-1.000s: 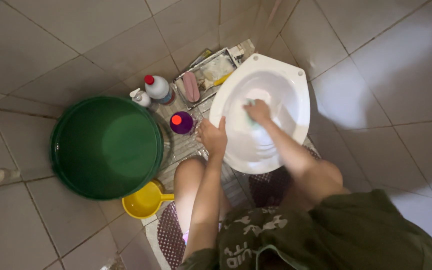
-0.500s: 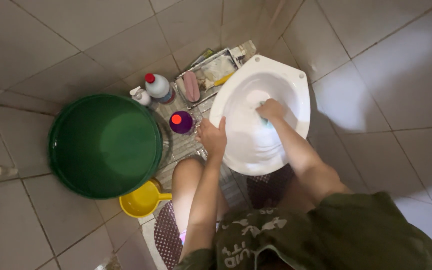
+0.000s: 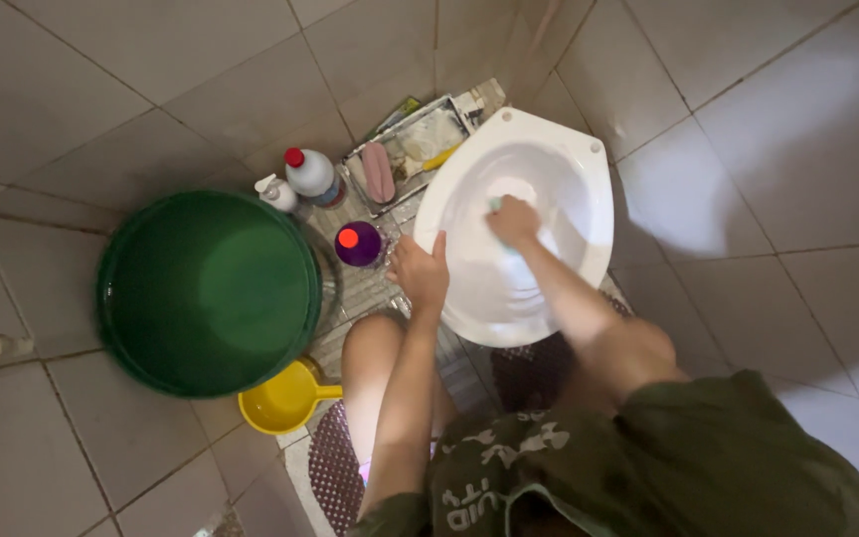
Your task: The person scrubs the inside of a white toilet bowl using a sponge and then rinses it with water from a yellow scoop. The person sits on the floor during the task.
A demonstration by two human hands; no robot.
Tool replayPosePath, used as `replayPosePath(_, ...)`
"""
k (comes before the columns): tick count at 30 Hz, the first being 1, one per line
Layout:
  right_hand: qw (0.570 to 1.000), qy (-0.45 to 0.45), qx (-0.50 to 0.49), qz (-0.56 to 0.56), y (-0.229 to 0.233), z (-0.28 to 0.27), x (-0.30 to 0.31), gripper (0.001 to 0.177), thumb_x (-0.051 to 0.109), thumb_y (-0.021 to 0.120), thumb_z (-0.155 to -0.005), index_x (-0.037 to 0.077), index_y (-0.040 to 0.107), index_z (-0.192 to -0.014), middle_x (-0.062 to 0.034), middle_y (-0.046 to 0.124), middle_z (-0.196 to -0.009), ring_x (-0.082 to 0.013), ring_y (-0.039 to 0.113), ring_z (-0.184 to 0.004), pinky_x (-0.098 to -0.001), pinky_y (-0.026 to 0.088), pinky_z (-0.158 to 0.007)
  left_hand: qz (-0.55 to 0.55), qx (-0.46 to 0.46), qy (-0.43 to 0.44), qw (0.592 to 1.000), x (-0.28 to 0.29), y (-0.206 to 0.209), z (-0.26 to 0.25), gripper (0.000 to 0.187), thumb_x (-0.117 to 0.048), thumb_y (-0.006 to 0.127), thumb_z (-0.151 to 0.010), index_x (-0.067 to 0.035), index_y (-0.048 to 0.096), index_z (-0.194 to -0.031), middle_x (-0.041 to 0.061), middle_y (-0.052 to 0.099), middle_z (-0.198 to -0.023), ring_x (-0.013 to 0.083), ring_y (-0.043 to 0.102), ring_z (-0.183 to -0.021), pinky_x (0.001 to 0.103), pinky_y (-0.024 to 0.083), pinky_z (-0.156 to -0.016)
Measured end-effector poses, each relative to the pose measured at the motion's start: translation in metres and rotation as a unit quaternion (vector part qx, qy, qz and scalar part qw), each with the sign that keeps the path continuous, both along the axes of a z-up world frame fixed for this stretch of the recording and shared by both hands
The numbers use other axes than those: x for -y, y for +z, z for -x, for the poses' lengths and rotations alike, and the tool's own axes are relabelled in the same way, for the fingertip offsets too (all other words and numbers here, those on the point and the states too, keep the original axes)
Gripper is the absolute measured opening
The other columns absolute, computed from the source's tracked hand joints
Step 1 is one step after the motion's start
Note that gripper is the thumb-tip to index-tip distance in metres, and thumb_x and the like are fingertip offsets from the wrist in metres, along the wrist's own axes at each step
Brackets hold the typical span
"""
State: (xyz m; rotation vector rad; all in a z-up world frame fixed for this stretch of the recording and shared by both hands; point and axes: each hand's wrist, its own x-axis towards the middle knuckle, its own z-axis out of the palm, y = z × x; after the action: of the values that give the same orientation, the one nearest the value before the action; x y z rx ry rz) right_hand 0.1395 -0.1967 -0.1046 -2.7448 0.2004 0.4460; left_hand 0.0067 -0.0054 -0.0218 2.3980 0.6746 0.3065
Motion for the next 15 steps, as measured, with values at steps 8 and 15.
replayPosePath(8,0.996,0.058,-0.04,0.05,0.004,-0.001,0.0,0.04,0.042,0.077,-0.078,0.007,0.076,-0.097,-0.0207,0.074,-0.099,-0.0373,0.073,-0.097,-0.0481,0.058,-0.084,-0.014,0.015,0.004,1.0,-0.002,-0.005,-0.004,0.065,-0.056,0.067,-0.089,0.002,0.056,-0.114,0.025,0.064,-0.112,0.0448,0.055,-0.111,0.066,0.034,-0.091)
replayPosePath(15,0.991,-0.027,0.043,-0.124,0.009,0.033,-0.024,0.039,0.045,0.074,-0.083,0.007,0.073,-0.095,-0.0189,0.075,-0.095,-0.0391,0.071,-0.095,-0.048,0.055,-0.085,0.005,-0.02,-0.004,1.0,-0.001,-0.002,-0.002,0.067,-0.057,0.066,-0.091,0.004,0.055,-0.119,0.026,0.062,-0.118,0.0469,0.052,-0.119,0.07,0.031,-0.097)
